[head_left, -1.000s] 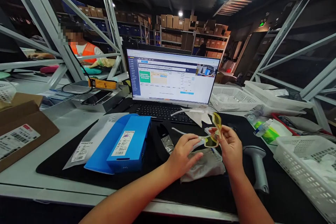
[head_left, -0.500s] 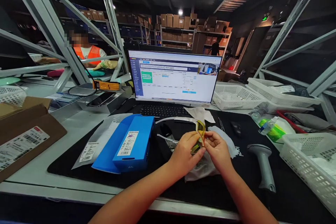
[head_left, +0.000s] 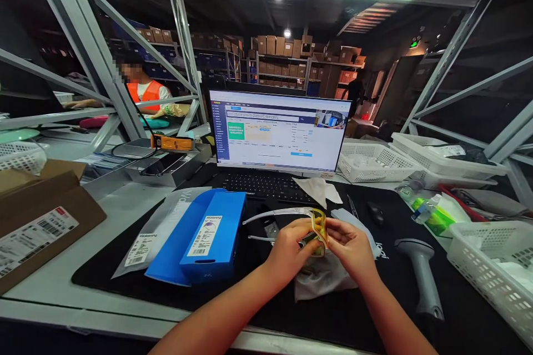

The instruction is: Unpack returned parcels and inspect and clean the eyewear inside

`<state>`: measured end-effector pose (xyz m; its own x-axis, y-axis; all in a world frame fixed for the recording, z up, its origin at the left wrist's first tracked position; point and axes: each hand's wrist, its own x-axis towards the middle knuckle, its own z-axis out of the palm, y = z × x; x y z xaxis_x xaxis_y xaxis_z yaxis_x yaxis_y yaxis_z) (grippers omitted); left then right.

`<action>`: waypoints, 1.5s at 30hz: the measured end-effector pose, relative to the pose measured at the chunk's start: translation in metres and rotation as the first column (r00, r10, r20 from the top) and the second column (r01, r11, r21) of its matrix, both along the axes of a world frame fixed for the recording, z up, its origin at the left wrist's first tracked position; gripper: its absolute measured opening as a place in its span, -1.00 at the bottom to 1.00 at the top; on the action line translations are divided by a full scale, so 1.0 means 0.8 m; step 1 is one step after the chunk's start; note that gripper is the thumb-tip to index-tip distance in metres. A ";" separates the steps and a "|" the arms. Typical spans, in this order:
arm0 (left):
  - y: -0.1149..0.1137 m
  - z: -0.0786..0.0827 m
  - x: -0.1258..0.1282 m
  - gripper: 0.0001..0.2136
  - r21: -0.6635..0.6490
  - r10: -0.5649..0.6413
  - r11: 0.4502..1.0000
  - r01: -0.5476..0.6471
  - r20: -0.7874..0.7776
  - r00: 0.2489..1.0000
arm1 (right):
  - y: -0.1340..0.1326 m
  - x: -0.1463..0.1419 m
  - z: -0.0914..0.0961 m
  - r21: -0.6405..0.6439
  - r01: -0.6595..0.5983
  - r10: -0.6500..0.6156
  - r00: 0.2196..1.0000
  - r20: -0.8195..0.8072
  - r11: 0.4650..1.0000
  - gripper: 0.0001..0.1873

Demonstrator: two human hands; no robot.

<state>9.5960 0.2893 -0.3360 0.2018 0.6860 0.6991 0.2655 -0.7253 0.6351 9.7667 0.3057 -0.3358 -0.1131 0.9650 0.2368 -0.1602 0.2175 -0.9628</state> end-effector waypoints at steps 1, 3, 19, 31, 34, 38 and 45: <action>0.000 -0.001 0.001 -0.79 0.004 0.009 1.000 -0.009 0.015 1.000 | -0.001 -0.001 0.000 0.002 0.014 -0.014 1.000 -0.008 1.000 -0.57; 0.000 -0.004 0.002 -0.77 0.013 0.030 0.999 -0.031 0.038 0.999 | -0.004 -0.003 0.000 0.014 0.048 -0.048 0.999 -0.020 0.999 -0.57; 0.000 0.003 -0.001 -0.87 -0.130 -0.048 0.990 0.051 0.032 0.998 | -0.002 0.011 0.009 0.299 0.112 -0.170 0.969 0.177 0.948 -0.67; 0.031 -0.015 -0.004 -0.69 0.074 -0.109 0.992 0.104 0.072 0.991 | 0.001 0.023 0.010 0.615 0.026 -0.317 0.874 0.369 0.788 -0.56; 0.022 -0.006 -0.006 -0.71 0.060 -0.126 0.991 0.119 0.131 0.983 | 0.001 0.025 0.011 0.653 -0.050 -0.289 0.869 0.401 0.756 -0.57; 0.010 -0.002 -0.005 -0.72 0.055 -0.134 0.990 0.128 0.115 0.984 | 0.002 0.034 0.013 0.689 -0.137 -0.277 0.846 0.455 0.712 -0.60; 0.009 -0.006 -0.002 -0.76 0.089 -0.121 0.990 0.113 0.084 0.989 | 0.002 0.040 0.017 0.729 -0.150 -0.325 0.823 0.467 0.668 -0.63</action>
<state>9.5946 0.2967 -0.3404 0.2121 0.5996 0.7717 0.1211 -0.7997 0.5881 9.7986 0.3076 -0.3225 -0.3672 0.5228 0.7693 0.3638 0.8419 -0.3985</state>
